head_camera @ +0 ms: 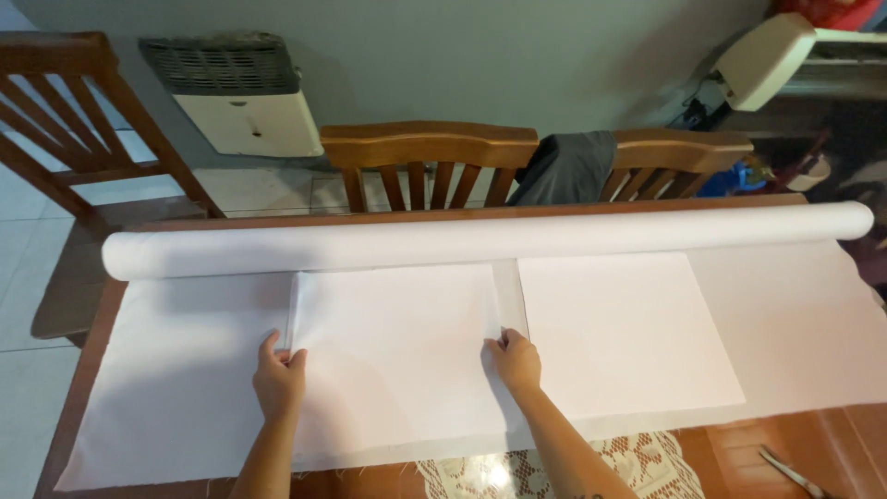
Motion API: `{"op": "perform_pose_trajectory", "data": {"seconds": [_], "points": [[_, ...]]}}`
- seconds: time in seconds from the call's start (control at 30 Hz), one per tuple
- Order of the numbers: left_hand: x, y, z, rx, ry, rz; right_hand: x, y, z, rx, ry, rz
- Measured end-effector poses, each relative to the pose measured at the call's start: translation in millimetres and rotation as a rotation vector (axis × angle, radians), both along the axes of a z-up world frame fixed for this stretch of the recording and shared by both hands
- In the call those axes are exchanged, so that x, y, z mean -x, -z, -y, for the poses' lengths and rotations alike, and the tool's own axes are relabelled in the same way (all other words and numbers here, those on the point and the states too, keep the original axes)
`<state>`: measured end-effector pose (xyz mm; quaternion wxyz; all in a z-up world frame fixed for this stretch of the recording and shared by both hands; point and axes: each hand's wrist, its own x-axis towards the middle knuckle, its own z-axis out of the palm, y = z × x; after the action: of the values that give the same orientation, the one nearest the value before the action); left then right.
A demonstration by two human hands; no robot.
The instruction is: Unrolling fabric from a large roll and cutting it into individual sheets using scissors on a wooden table.
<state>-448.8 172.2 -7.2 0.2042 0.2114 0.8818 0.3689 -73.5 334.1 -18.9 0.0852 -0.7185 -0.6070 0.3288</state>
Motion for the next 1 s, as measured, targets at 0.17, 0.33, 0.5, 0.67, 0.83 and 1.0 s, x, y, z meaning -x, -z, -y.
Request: {"op": "perform_pose_trajectory", "data": {"seconds": [0.17,0.33,0.5,0.67,0.83,1.0], "points": [[0.9,-7.5,-0.9,-0.023,0.009,-0.073,1.9,0.5,4.1,-0.073,-0.038,0.009],[2.8,-5.9,-1.2,-0.056,-0.021,-0.093,-1.4,0.2,11.2,-0.056,-0.006,-0.043],[22.8,37.7,2.6,-0.109,-0.017,-0.212,-14.1,18.9,26.9,-0.182,0.011,-0.150],[58.7,89.3,4.5,-0.204,0.147,-0.600,-35.3,-25.1,75.2,-0.291,0.038,-0.145],[34.5,74.1,-70.6,-0.473,0.297,-0.622,-121.6,-82.9,173.0,-0.556,-0.145,-0.244],[-108.6,54.1,-51.1,-0.496,0.689,-0.933,-212.1,-77.4,289.3,-0.576,-0.107,-0.230]]}}
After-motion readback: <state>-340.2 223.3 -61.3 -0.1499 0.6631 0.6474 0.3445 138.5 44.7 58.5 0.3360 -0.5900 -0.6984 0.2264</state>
